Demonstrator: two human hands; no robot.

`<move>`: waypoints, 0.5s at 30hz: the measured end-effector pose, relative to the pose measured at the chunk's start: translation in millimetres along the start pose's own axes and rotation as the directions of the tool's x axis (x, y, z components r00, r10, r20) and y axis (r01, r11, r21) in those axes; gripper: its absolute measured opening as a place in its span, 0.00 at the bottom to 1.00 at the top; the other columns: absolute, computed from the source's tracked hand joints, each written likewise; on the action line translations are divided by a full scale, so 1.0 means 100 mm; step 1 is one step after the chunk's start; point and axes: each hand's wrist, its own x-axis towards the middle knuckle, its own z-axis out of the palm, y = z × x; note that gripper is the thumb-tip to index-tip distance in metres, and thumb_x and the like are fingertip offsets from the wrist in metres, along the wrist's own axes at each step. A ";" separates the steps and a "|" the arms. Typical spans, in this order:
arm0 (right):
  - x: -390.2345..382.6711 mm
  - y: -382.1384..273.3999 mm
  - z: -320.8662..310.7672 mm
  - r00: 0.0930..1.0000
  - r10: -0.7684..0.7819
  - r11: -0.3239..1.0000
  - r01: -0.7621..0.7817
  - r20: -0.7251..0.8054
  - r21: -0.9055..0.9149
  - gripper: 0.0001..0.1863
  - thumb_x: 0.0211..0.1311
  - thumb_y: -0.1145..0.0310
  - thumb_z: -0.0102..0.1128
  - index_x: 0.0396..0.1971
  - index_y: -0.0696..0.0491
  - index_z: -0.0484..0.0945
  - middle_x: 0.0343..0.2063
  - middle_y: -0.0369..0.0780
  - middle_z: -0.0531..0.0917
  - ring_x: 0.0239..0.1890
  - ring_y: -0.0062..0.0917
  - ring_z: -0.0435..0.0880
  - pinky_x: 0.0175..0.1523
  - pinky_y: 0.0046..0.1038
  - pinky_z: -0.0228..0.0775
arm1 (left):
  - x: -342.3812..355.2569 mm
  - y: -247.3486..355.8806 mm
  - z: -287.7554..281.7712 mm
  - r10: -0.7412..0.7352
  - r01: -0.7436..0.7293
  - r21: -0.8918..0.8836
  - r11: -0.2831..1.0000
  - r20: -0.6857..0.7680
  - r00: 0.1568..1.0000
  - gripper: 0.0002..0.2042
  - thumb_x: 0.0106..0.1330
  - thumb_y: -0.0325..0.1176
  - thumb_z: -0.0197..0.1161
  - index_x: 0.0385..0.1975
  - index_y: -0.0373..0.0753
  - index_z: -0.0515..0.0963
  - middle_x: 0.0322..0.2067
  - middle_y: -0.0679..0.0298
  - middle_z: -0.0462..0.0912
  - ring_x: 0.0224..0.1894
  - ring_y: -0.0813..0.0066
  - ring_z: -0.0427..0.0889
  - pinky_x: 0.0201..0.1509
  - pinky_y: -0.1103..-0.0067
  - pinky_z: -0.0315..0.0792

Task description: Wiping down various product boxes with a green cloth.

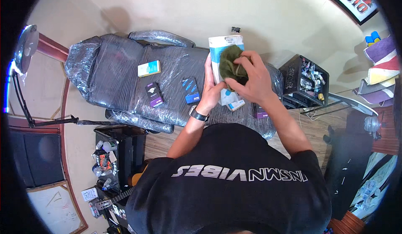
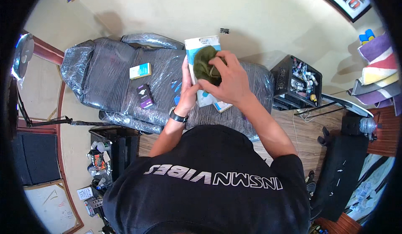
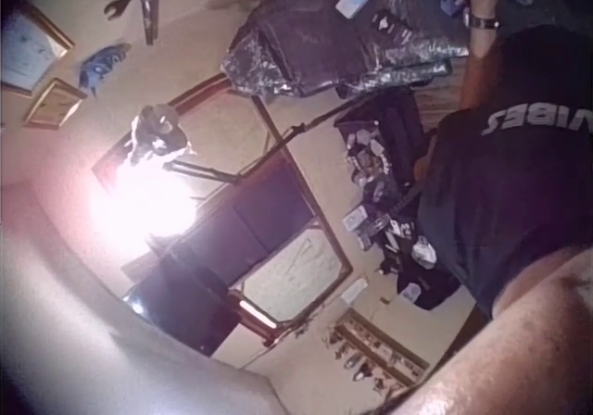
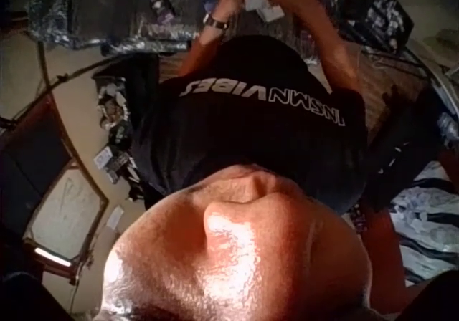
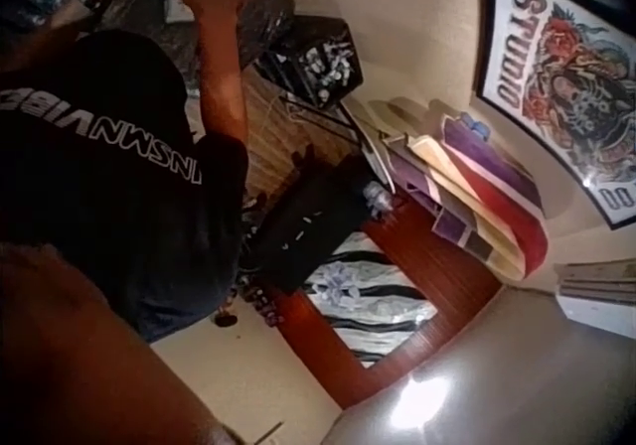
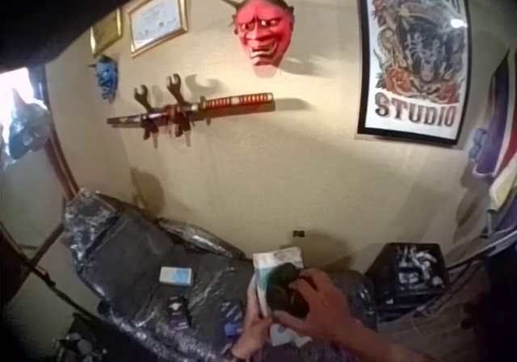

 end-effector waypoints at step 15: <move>0.40 0.07 0.02 0.971 0.101 0.995 -0.097 -0.216 0.029 0.08 0.60 0.72 0.66 0.38 0.57 0.81 0.35 0.45 0.80 0.37 0.45 0.82 0.41 0.37 0.75 | -0.05 0.03 0.21 0.111 -0.111 0.261 0.959 0.017 0.994 0.54 0.48 0.17 0.54 0.78 0.40 0.33 0.68 0.51 0.60 0.68 0.60 0.65 0.70 0.69 0.63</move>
